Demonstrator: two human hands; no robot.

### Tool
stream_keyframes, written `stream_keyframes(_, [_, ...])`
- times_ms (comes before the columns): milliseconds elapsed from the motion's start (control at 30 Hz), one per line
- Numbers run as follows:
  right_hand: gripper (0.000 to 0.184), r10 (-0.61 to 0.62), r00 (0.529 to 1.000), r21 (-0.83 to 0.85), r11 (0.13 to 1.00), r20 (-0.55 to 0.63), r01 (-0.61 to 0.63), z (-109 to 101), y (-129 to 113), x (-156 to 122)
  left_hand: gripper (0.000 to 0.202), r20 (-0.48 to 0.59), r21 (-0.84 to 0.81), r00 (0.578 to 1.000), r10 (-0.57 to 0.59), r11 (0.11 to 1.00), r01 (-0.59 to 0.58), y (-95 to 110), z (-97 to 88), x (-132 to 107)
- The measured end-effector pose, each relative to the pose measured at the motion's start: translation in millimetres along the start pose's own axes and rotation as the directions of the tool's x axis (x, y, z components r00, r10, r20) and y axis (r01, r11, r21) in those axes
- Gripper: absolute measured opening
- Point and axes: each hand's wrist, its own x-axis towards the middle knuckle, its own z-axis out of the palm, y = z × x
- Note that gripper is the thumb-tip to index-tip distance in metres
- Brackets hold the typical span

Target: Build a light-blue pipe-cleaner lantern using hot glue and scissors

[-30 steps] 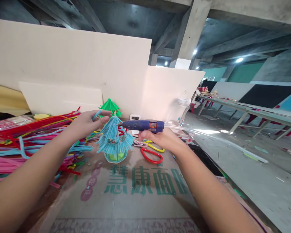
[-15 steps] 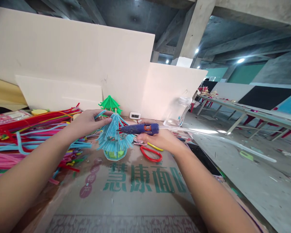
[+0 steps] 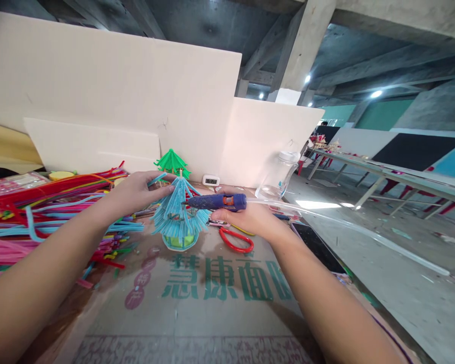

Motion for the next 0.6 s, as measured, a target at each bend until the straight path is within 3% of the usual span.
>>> stream_keyframes(433, [0.030,-0.072,0.996,0.010,0.997,-0.057,0.072,1.8,1.1,2.2,0.041,-0.033,-0.048,0.999,0.006,0.999,-0.008,-1.1,0.6,0.4])
stream_keyframes(600, [0.030,-0.102,0.990,0.005,0.995,-0.093,0.103,1.7,0.5,2.0,0.043,-0.021,0.003,1.000,0.009,1.000,-0.009,-2.6,2.2,1.5])
